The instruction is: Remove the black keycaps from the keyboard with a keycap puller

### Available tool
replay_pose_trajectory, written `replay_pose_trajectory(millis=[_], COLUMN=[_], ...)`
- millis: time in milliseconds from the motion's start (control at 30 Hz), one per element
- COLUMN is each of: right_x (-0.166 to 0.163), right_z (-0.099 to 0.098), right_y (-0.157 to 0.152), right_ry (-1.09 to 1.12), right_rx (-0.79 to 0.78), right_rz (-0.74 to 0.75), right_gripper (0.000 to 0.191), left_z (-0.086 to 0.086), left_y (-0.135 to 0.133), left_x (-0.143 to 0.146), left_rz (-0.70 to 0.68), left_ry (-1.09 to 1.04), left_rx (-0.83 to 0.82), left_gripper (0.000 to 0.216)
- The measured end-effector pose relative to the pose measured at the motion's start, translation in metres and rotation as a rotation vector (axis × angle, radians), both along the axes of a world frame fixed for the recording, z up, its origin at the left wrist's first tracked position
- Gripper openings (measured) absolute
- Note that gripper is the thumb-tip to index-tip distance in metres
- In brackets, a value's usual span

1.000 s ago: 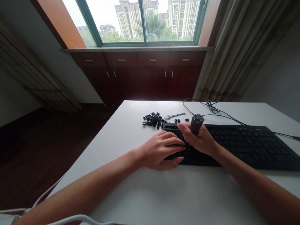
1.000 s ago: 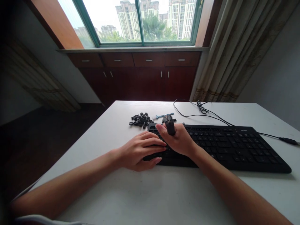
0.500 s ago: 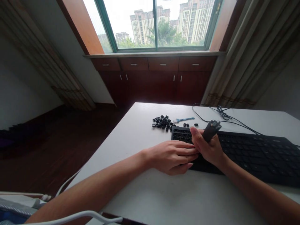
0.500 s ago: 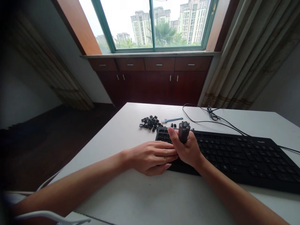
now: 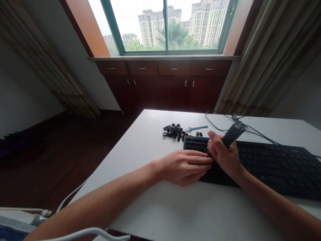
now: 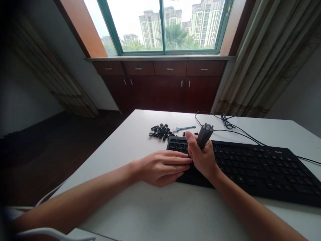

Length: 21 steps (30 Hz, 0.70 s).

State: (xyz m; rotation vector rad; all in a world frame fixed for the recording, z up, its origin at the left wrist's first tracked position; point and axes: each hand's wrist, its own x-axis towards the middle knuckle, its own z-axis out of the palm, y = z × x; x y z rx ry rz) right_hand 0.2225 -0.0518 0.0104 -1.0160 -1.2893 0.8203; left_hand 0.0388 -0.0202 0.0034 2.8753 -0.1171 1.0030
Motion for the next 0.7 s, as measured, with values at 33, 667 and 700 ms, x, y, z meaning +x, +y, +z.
replay_pose_trajectory(millis=[33,667,700], right_x=[0.0003,0.0023,0.0026], right_z=[0.0003,-0.0035,-0.0040], right_y=[0.0008,0.0052,0.0055], right_ry=[0.028,0.106,0.105], right_rx=[0.006,-0.023,-0.024], right_rz=[-0.034,-0.068,-0.066], right_gripper=[0.060,0.057,0.057], left_z=[-0.0006,-0.0024,-0.0018], left_y=[0.0005,0.0035,0.0057], left_x=[0.0003,0.0024,0.0010], left_rz=[0.024,0.150,0.177], left_ry=[-0.045,-0.082,-0.105], left_rx=[-0.071,-0.430,-0.428], left_gripper=[0.025,0.017,0.017])
